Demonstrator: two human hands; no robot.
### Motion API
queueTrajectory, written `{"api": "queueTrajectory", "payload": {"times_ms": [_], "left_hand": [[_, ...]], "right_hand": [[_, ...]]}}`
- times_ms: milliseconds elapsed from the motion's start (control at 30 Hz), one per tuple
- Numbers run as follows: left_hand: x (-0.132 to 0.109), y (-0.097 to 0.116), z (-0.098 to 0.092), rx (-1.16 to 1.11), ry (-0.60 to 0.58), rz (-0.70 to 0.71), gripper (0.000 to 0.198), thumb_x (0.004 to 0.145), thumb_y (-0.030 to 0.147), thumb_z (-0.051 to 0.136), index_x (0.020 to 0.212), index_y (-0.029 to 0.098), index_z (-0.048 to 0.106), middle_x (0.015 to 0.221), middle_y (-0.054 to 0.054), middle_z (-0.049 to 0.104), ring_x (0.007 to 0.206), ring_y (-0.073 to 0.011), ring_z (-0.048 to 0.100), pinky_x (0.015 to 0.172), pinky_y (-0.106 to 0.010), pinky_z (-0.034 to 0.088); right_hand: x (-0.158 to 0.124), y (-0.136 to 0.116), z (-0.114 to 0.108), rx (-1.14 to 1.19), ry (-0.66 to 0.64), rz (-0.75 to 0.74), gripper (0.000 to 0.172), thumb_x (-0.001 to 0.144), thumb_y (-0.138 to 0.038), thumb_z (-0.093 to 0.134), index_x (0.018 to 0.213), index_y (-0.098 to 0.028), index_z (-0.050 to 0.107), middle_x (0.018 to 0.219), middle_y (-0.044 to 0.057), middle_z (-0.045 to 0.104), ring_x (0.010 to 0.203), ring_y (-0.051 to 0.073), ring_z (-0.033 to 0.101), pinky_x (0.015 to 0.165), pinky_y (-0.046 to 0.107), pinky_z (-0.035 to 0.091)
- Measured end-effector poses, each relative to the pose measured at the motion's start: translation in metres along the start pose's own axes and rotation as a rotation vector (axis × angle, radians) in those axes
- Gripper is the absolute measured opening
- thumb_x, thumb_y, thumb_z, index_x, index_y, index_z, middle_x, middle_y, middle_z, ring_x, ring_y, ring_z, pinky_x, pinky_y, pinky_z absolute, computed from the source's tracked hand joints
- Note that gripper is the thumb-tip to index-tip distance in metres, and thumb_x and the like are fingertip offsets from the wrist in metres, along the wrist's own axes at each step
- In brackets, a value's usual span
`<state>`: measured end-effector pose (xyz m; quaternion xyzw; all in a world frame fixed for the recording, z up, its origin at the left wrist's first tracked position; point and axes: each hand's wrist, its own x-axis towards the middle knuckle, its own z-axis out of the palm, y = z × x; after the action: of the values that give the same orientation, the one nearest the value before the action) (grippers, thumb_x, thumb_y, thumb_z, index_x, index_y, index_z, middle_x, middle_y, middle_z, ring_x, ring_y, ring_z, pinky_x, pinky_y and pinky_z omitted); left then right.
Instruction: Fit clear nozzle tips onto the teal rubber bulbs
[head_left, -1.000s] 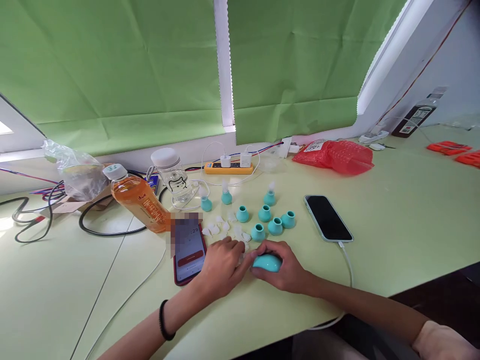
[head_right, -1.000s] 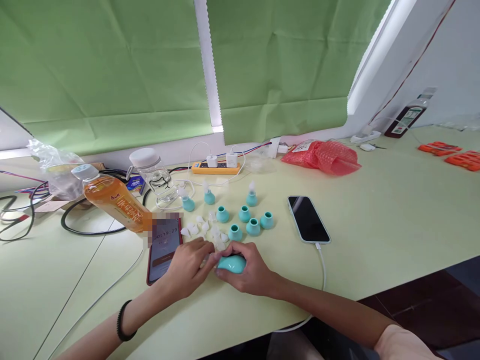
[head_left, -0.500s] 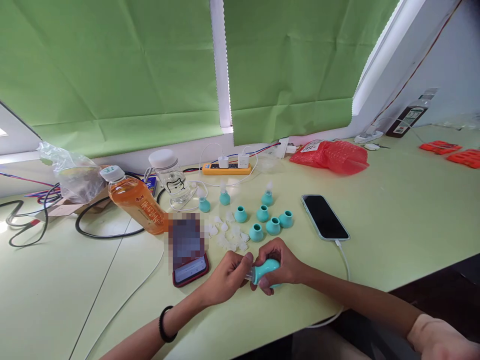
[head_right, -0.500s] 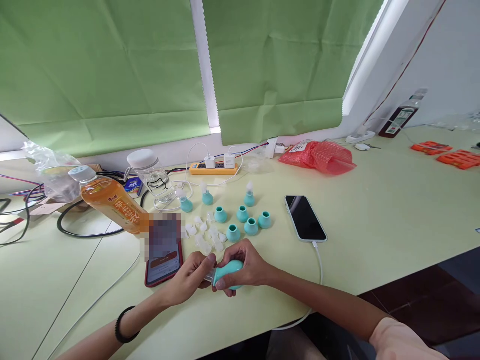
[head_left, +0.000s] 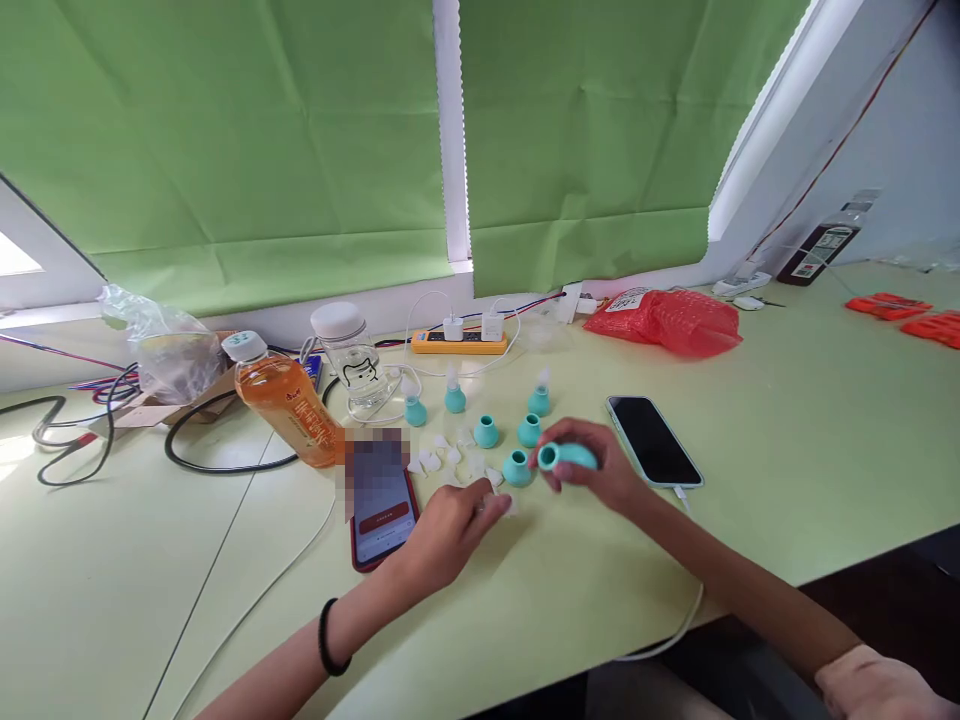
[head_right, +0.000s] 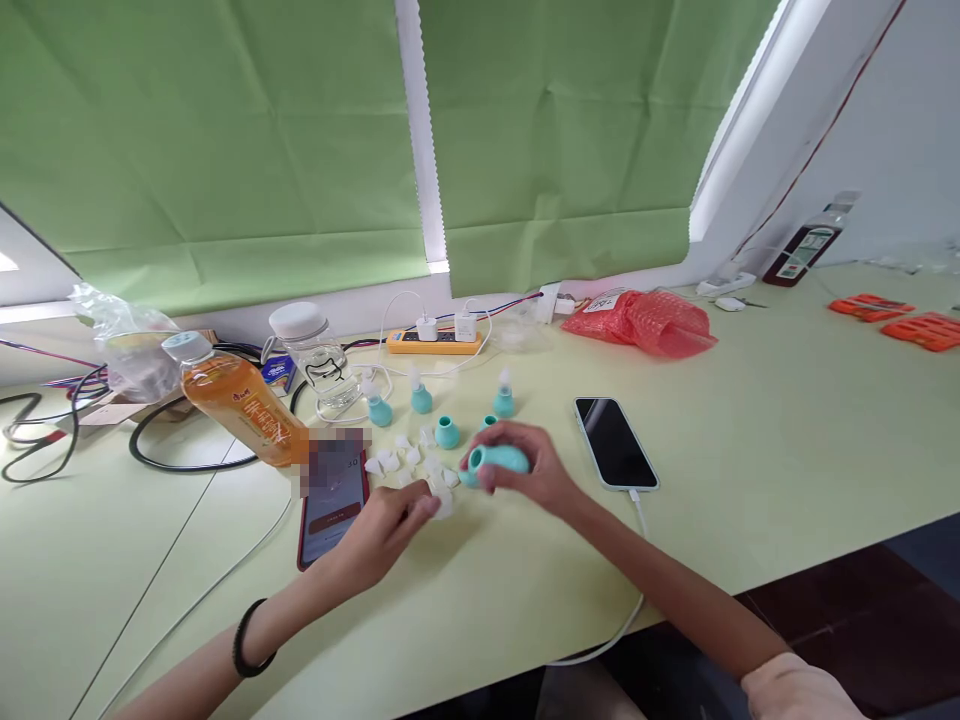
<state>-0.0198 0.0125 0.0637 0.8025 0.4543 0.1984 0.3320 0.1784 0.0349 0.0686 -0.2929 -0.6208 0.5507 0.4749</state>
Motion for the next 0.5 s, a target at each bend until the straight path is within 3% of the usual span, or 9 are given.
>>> {"api": "queueTrajectory", "payload": {"times_ms": [100, 200, 333, 500], "left_hand": [[0.003, -0.013, 0.015, 0.591, 0.023, 0.109, 0.028, 0.083, 0.038, 0.033, 0.081, 0.014, 0.047, 0.058, -0.003, 0.054, 0.053, -0.0161, 0.051, 0.046, -0.024, 0.033], [0.008, -0.028, 0.028, 0.919, 0.055, 0.133, 0.021, 0.084, 0.026, 0.035, 0.086, 0.011, 0.05, 0.063, -0.009, 0.058, 0.062, -0.0218, 0.056, 0.047, -0.026, 0.038], [0.014, -0.038, 0.03, 1.007, 0.076, 0.105, 0.023, 0.079, 0.015, 0.042, 0.1, 0.008, 0.048, 0.063, -0.012, 0.059, 0.063, -0.024, 0.057, 0.046, -0.027, 0.039], [0.014, -0.037, 0.025, 1.025, 0.074, 0.146, 0.024, 0.079, 0.008, 0.038, 0.1, 0.014, 0.048, 0.065, -0.009, 0.059, 0.064, -0.0206, 0.057, 0.048, -0.025, 0.04]], "right_hand": [[0.012, -0.011, -0.025, -0.327, 0.243, -0.138, 0.025, 0.064, -0.027, 0.065, 0.082, -0.018, 0.05, 0.079, 0.005, 0.061, 0.075, 0.017, 0.059, 0.065, 0.028, 0.048], [0.022, -0.004, -0.05, -0.582, 0.319, -0.16, 0.024, 0.065, -0.03, 0.062, 0.083, -0.018, 0.05, 0.082, 0.006, 0.06, 0.079, 0.019, 0.058, 0.07, 0.031, 0.047], [0.034, 0.02, -0.075, -0.749, 0.345, -0.145, 0.021, 0.064, -0.03, 0.061, 0.077, -0.017, 0.05, 0.081, 0.005, 0.061, 0.081, 0.019, 0.058, 0.077, 0.033, 0.044], [0.043, 0.036, -0.084, -0.669, 0.38, -0.112, 0.023, 0.066, -0.033, 0.059, 0.074, -0.018, 0.044, 0.08, 0.006, 0.062, 0.083, 0.021, 0.06, 0.071, 0.031, 0.047]]}}
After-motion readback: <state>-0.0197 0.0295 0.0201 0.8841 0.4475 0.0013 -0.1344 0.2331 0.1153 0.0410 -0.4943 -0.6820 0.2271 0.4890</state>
